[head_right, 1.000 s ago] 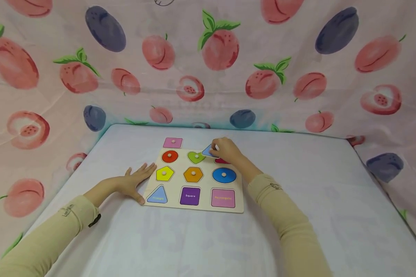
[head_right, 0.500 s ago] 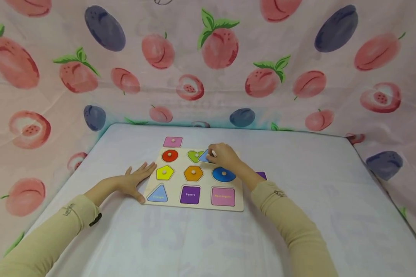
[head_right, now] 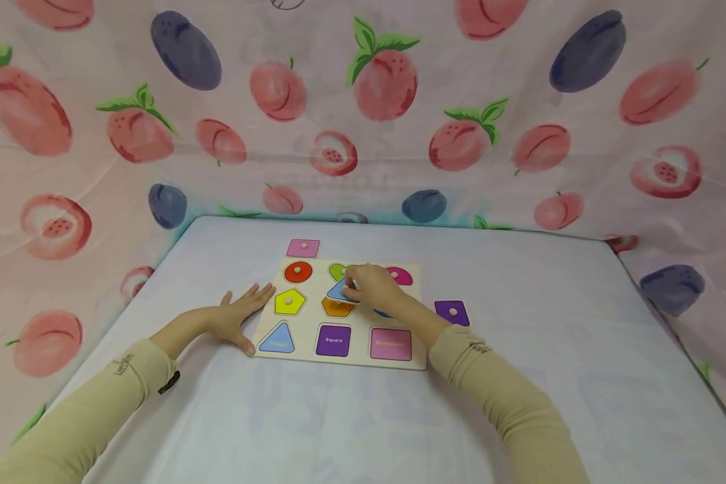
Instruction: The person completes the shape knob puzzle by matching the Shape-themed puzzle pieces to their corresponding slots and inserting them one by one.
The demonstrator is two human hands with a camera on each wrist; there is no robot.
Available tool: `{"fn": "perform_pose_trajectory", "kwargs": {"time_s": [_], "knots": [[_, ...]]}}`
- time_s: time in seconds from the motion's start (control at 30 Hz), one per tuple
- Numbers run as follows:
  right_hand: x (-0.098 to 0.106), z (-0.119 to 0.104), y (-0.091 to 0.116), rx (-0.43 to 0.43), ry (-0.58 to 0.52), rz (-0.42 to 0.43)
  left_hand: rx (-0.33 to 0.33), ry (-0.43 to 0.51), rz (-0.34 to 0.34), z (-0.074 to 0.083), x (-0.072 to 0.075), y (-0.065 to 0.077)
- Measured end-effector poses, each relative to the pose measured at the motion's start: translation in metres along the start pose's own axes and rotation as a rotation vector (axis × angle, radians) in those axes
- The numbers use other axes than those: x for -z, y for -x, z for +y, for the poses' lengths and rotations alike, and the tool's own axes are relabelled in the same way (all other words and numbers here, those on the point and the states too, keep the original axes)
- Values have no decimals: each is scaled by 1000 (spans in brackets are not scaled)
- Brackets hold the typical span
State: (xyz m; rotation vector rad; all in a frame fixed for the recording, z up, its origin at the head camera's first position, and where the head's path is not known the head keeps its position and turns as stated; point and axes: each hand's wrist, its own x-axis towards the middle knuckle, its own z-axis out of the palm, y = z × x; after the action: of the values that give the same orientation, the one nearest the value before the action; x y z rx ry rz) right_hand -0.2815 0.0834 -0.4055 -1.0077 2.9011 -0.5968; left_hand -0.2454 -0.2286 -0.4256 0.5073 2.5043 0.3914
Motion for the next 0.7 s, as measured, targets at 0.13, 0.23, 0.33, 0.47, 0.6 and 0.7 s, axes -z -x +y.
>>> {"fn": "perform_pose_trajectory", "kwargs": {"time_s": [0.13,0.23,0.33,0.47,0.6,0.7], "knots": [[-5,-12,0,-9,-11,-17,8,13,4,0,-1,-1],[-9,-21,2,-6,-27,-20,11,15,2,0,-1,-1],[-12,-28,3,10,-22,-25,12,7,-1,0,-2,-2],[-14,-38,1,47,14,-40,13,4,-9,0,-1,-1],[-16,-51,-2,77,64,-64,0,8,-2,1,1,0],[-20,-62,-4,98,94,-79,-8,5,5,0,1,1]]}}
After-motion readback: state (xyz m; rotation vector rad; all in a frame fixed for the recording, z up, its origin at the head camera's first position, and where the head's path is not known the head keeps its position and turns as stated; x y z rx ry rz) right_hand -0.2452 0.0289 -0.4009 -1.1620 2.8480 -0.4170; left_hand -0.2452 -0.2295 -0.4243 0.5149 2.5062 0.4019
